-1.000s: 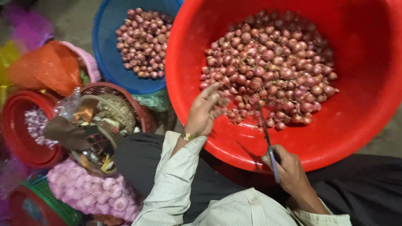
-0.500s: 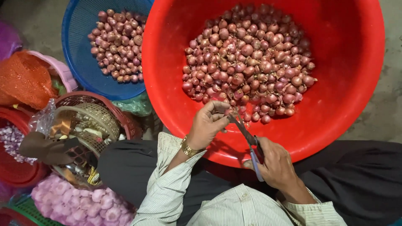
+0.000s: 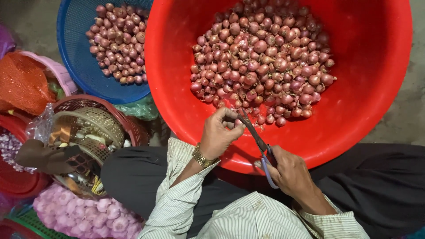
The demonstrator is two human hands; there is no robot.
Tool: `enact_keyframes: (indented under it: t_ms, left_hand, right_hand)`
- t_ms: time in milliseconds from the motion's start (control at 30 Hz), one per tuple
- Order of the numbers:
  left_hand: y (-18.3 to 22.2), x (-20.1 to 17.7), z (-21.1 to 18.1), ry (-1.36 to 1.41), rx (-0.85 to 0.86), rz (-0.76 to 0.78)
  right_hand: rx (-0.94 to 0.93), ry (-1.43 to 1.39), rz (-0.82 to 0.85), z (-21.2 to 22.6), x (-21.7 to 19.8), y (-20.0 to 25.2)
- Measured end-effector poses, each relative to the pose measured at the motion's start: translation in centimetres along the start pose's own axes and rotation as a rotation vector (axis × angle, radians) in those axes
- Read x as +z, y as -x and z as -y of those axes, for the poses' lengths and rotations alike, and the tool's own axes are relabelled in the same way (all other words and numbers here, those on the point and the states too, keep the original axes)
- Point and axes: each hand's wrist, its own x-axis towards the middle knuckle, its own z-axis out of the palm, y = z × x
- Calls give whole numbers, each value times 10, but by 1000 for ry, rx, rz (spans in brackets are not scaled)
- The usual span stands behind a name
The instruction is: Trimming the roots and tops of shallots using scissors and sorting them into containers.
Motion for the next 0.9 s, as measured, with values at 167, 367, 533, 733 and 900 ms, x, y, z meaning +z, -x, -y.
enact_keyframes:
  t_ms: [167,367,533,733,900]
  left_hand:
    - [-3,-2,11,276,-150,62]
    - [-6,-5,-8,508,-182,95]
    - [-9,-6,8,514,-186,65]
    - [-14,-13,17,806,-212,125]
    - [-10,-10,23,759,-140,156]
  right_hand:
    - [58,-61,71,2,-2,-1]
    - [193,-262,57,-10,-1,-1]
    - [169,-323,53,-16,1,-2]
    - [100,-321,75,-10,-2,0]
    - [69,-216,89,7,-9,-2]
